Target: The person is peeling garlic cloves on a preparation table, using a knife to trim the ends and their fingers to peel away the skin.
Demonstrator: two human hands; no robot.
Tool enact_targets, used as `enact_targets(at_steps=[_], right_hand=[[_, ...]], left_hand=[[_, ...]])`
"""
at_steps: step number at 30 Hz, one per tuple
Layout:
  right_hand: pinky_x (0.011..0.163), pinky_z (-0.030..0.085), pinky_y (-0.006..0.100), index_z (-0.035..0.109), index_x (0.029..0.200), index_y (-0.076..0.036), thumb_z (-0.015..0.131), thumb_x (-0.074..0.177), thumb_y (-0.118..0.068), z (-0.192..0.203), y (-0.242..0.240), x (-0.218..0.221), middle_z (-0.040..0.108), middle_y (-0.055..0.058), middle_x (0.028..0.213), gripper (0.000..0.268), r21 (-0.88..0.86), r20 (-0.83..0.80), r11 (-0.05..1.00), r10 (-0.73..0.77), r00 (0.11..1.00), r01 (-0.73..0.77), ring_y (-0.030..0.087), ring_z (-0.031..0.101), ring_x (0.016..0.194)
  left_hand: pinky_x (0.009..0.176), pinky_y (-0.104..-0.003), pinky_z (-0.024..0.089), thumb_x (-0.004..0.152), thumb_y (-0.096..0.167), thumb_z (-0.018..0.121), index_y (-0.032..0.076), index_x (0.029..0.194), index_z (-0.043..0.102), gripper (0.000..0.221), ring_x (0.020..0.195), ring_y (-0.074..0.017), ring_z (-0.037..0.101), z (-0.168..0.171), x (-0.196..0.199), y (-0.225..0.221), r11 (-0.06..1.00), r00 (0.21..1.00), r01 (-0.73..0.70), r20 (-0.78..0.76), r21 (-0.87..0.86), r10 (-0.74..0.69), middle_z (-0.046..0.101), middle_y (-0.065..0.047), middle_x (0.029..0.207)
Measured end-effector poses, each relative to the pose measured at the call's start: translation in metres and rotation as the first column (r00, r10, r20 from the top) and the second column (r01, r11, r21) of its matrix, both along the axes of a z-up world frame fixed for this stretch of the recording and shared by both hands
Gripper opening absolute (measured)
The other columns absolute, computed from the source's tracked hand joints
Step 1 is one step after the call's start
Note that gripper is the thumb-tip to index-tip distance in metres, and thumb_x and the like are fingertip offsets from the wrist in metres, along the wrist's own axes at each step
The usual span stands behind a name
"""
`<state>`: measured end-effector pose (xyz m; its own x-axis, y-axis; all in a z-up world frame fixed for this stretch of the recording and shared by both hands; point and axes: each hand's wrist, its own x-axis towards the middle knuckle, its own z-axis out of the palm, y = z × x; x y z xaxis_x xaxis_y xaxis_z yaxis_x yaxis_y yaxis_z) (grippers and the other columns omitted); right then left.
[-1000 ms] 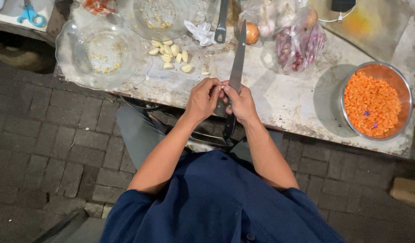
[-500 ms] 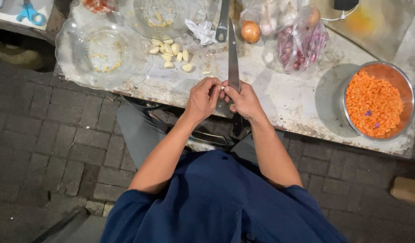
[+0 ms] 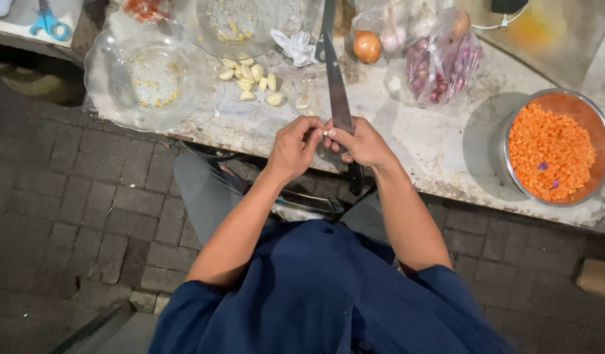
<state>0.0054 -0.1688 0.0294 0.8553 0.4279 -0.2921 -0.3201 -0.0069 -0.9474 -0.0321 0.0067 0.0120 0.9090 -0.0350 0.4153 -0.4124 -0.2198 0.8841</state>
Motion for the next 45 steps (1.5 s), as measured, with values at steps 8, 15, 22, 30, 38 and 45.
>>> enact_targets(at_steps=[8,15,22,30,38,45], right_hand=[[0.03,0.038,0.024,0.062,0.101,0.003,0.07,0.09,-0.002,-0.031,0.006,-0.003,0.058,0.014,0.075,0.015,0.13,-0.113,0.969,-0.195,0.974,0.209,0.019,0.054,0.06],[0.03,0.038,0.024,0.063,0.1,0.004,0.073,0.088,-0.004,-0.044,0.013,-0.012,0.056,0.014,0.076,0.017,0.145,-0.095,0.962,-0.22,0.971,0.232,0.019,0.054,0.061],[0.033,0.037,0.024,0.064,0.098,0.003,0.071,0.093,-0.008,-0.025,0.024,-0.014,0.052,0.012,0.068,0.014,0.072,0.051,0.983,-0.17,0.984,0.166,0.015,0.048,0.058],[0.033,0.04,0.028,0.059,0.099,0.001,0.058,0.1,-0.011,-0.04,0.028,-0.007,0.048,0.013,0.068,0.012,-0.01,0.062,0.996,-0.093,0.994,0.094,0.017,0.048,0.053],[0.033,0.047,0.03,0.055,0.099,-0.001,0.044,0.104,-0.016,-0.043,0.057,-0.002,0.05,0.015,0.07,0.019,-0.088,0.092,0.995,-0.036,0.995,0.044,0.021,0.056,0.054],[0.031,0.053,0.032,0.056,0.097,0.001,0.044,0.101,-0.021,-0.034,0.093,0.009,0.059,0.02,0.068,0.026,-0.327,0.187,0.944,0.016,0.982,0.047,0.026,0.061,0.052]], left_hand=[[0.053,-0.034,0.054,0.097,0.002,0.058,0.004,0.098,0.064,0.006,0.064,-0.0278,0.065,0.002,0.003,-0.006,0.994,0.991,-0.083,0.116,0.071,0.074,0.064,-0.013,0.078],[0.053,-0.036,0.056,0.098,0.005,0.058,0.004,0.098,0.066,0.008,0.065,-0.0293,0.066,0.0,-0.011,0.004,0.996,0.996,-0.079,0.033,0.043,0.078,0.065,-0.014,0.078],[0.056,-0.035,0.056,0.099,0.01,0.059,0.005,0.099,0.067,0.009,0.068,-0.0292,0.066,0.001,-0.009,0.011,0.994,0.994,-0.105,-0.021,0.035,0.105,0.066,-0.012,0.078],[0.054,-0.026,0.054,0.095,0.007,0.061,0.004,0.097,0.071,0.01,0.059,-0.0154,0.068,0.001,-0.016,0.012,0.915,0.887,-0.191,-0.461,-0.356,0.006,0.066,-0.008,0.067],[0.053,-0.029,0.062,0.095,0.002,0.06,-0.007,0.101,0.066,0.013,0.063,-0.0182,0.066,-0.015,-0.009,0.007,0.689,0.828,-0.383,-0.56,-0.615,-0.04,0.06,-0.013,0.077],[0.057,-0.031,0.06,0.094,0.006,0.063,-0.001,0.096,0.067,0.008,0.072,-0.0175,0.068,-0.035,0.002,0.029,0.725,0.788,-0.525,-0.577,-0.447,0.215,0.066,-0.015,0.082]])
